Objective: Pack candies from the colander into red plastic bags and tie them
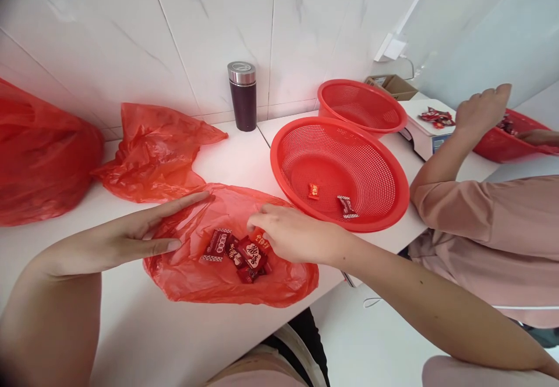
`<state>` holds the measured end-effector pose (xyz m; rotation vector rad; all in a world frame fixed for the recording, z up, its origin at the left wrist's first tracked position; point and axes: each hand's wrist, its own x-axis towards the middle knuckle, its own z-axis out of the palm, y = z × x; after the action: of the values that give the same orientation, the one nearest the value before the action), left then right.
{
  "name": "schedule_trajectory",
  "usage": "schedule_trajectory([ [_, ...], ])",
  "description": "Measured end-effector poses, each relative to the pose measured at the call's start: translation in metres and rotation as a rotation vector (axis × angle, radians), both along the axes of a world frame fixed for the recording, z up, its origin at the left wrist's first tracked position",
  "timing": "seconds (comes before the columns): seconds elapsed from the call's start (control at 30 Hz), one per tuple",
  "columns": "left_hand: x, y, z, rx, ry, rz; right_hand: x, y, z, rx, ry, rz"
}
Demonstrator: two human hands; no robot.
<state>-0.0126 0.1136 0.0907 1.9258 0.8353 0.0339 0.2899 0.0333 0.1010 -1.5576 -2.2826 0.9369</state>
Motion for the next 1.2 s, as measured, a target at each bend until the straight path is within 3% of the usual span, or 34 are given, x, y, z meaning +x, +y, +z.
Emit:
schedule_trajectory([
  [0.07,-0.001,0.000,0.000,-0.005,0.004,0.000,-0.001,0.001,0.003,-0.039,-0.059,0.081],
  [0.13,-0.001,-0.001,0.001,-0.003,0.005,-0.002,-0.001,0.003,0.011,-0.021,-0.061,0.068],
  [0.23,-0.001,-0.001,0.004,0.006,0.002,-0.008,0.014,0.009,0.027,0.117,-0.018,-0.068],
  [0.33,-0.001,-0.002,0.005,0.009,0.006,-0.011,0.051,0.022,0.034,0.266,-0.211,-0.233],
  [0.4,-0.001,-0.003,0.005,0.007,0.011,-0.010,0.082,0.032,0.026,0.177,-0.460,-0.337],
  [0.47,-0.001,-0.003,0.004,0.004,0.018,-0.002,0.110,0.041,0.009,-0.055,-0.661,-0.412],
  [0.53,-0.001,-0.003,0.003,0.000,0.027,0.002,0.130,0.046,-0.011,-0.250,-0.741,-0.428],
  [0.63,-0.001,-0.002,0.002,0.015,0.032,0.002,0.145,0.049,-0.034,-0.341,-0.713,-0.397],
  [0.87,0.002,-0.001,0.001,-0.002,0.040,0.002,0.132,0.062,-0.039,-0.256,-0.506,-0.258],
  [1.03,0.001,-0.002,0.001,-0.013,0.036,0.029,0.114,0.071,-0.045,-0.203,-0.519,-0.192],
  [1.1,0.002,-0.002,0.002,-0.009,0.026,0.033,0.111,0.072,-0.036,-0.153,-0.529,-0.213],
  [1.2,0.002,-0.001,0.002,0.004,0.018,0.019,0.106,0.071,-0.009,-0.015,-0.499,-0.279],
])
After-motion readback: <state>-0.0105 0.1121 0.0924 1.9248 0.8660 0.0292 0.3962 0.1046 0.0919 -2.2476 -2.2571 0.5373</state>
